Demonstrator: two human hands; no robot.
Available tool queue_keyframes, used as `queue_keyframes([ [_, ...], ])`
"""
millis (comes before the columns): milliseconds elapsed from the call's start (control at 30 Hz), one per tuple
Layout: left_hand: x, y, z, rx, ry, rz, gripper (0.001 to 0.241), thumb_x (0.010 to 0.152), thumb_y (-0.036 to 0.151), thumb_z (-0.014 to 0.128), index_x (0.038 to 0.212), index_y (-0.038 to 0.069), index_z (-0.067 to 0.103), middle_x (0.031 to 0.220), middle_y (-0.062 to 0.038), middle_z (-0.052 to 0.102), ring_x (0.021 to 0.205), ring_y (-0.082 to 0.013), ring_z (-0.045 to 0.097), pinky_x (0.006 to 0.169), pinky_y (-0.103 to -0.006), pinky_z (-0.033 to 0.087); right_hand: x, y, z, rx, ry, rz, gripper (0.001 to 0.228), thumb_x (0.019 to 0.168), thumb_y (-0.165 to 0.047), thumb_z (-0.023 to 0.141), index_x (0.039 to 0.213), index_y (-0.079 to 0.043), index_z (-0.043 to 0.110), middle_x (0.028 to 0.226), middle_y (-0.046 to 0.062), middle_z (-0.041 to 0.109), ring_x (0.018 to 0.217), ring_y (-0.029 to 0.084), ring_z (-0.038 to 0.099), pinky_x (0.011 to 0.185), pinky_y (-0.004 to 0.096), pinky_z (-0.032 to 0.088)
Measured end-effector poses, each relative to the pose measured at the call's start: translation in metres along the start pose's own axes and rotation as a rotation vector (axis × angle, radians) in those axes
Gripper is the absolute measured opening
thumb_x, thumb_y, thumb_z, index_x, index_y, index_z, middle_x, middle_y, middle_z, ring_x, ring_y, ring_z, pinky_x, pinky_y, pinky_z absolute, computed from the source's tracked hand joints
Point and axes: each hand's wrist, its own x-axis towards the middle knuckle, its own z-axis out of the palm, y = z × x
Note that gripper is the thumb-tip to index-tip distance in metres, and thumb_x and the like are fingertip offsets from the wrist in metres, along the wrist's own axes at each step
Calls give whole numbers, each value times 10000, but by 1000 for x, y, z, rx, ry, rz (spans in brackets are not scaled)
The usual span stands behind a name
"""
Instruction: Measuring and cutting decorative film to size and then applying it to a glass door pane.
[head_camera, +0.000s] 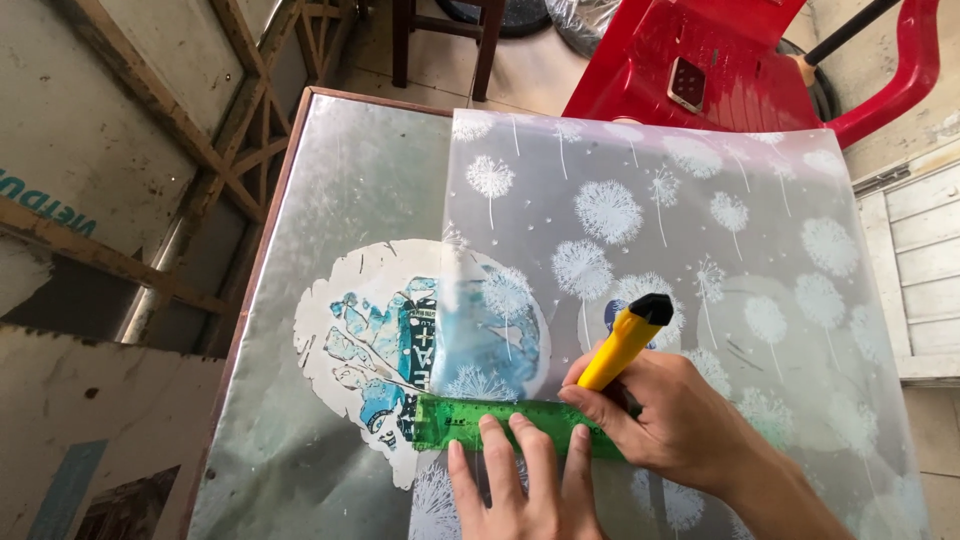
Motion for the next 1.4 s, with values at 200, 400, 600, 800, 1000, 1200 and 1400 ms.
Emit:
queue_keyframes([
  [200,5,-2,-7,39,-3,19,305,1025,322,492,1139,223,757,1019,-193,651,1030,-438,646,865,-665,523,1,-5,8,-179,0,-219,171,946,-284,699,985,-118,717,745,0,728,560,187,668,601,346,542],
  [400,7,1,7,96,189,-20,367,1033,222,360,1082,85,697,995,-170,673,969,-386,688,842,-598,554,19,-22,18,-188,-114,-358,218,1006,-208,679,874,-74,570,755,29,579,602,194,562,571,347,483],
  [600,8,4,8,105,211,-40,350,1061,303,419,949,195,733,954,-141,664,943,-373,694,833,-598,558,28,-21,8,71,-108,-187,121,920,-197,737,967,-87,754,828,18,768,661,126,752,625,272,601],
  [800,-1,1,4,20,30,1,209,946,384,681,956,182,734,1008,-186,676,1011,-459,649,868,-680,519,-14,18,-12,71,117,254,195,842,-283,781,910,-115,854,736,-39,809,571,57,692,532,227,563],
  [1000,2,4,4,34,51,-10,234,945,392,691,938,162,734,993,-182,686,1003,-449,664,873,-671,526,-14,4,-19,24,90,176,212,879,-343,731,898,-153,824,791,-72,799,589,79,663,552,244,534],
  [1200,4,0,-3,-1,43,31,166,979,343,636,931,234,751,998,-223,680,977,-485,655,837,-680,521,0,3,-18,-10,95,-220,249,924,-258,696,1148,-155,728,988,8,789,816,122,785,750,248,603],
  [1400,1,-1,-4,49,70,52,190,983,328,611,908,215,745,1002,-199,677,978,-449,668,843,-659,529,51,-5,-6,-85,94,-563,351,978,36,598,1323,-25,589,1417,206,634,1396,373,574,1191,474,472],
])
